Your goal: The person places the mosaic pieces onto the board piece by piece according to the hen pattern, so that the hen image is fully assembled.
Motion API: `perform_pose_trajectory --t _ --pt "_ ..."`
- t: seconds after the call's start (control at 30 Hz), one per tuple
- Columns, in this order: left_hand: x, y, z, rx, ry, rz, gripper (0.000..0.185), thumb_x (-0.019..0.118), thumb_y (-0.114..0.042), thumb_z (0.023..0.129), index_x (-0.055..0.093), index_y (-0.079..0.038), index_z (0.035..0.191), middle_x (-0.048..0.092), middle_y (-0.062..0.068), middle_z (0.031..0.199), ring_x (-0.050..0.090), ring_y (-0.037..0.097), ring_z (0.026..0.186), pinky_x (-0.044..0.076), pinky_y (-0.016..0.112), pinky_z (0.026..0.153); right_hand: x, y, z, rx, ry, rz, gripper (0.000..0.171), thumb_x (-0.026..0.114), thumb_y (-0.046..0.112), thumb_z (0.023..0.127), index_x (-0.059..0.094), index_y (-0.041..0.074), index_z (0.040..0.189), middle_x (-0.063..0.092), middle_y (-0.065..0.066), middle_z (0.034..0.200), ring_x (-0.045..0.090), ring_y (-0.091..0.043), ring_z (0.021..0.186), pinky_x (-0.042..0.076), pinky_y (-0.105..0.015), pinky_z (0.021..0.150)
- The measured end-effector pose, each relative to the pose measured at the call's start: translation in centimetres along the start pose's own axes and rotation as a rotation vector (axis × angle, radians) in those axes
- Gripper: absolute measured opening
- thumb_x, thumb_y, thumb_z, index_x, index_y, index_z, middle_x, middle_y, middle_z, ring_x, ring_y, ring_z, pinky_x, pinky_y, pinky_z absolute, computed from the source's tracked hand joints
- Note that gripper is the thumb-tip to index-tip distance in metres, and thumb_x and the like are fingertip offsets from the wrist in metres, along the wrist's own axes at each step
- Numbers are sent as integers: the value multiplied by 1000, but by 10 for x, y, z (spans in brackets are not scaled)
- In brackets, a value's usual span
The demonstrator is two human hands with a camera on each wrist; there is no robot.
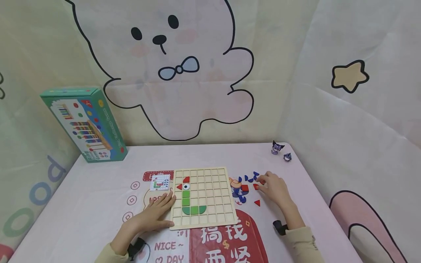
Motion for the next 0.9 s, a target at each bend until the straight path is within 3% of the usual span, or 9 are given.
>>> perform_pose_trajectory --t 0.37,0.67,0.9 --pt "0 0 -2 19 -19 3 90 57 -59 79 21 -14 148 12 7 156 10 32 142 4 60 111 4 -28 7 76 47 -5 22 71 22 80 70 11 99 58 -9 88 53 -23 75 46 -38 62" --pt "-12 -13 -8 28 -11 -51 87 63 -49 81 23 -9 147 16 12 155 12 36 141 5 61 110 4 -31 9 110 58 -46 24 72 20 78 70 6 97 58 -11 87 54 -25 74 47 -41 62" --pt "-14 -16 -9 19 -5 -39 86 62 -48 82 23 -9 148 16 12 155 12 36 141 5 61 111 6 -30 10 142 69 -32 22 71 20 79 70 4 95 58 -13 88 55 -27 77 49 -45 66"
Point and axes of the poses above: each hand's wrist, its own z-axis towards the middle knuckle, its own x-axis out of the palm, y = z × x, the point moved 4 cm from there along z, towards the middle knuckle
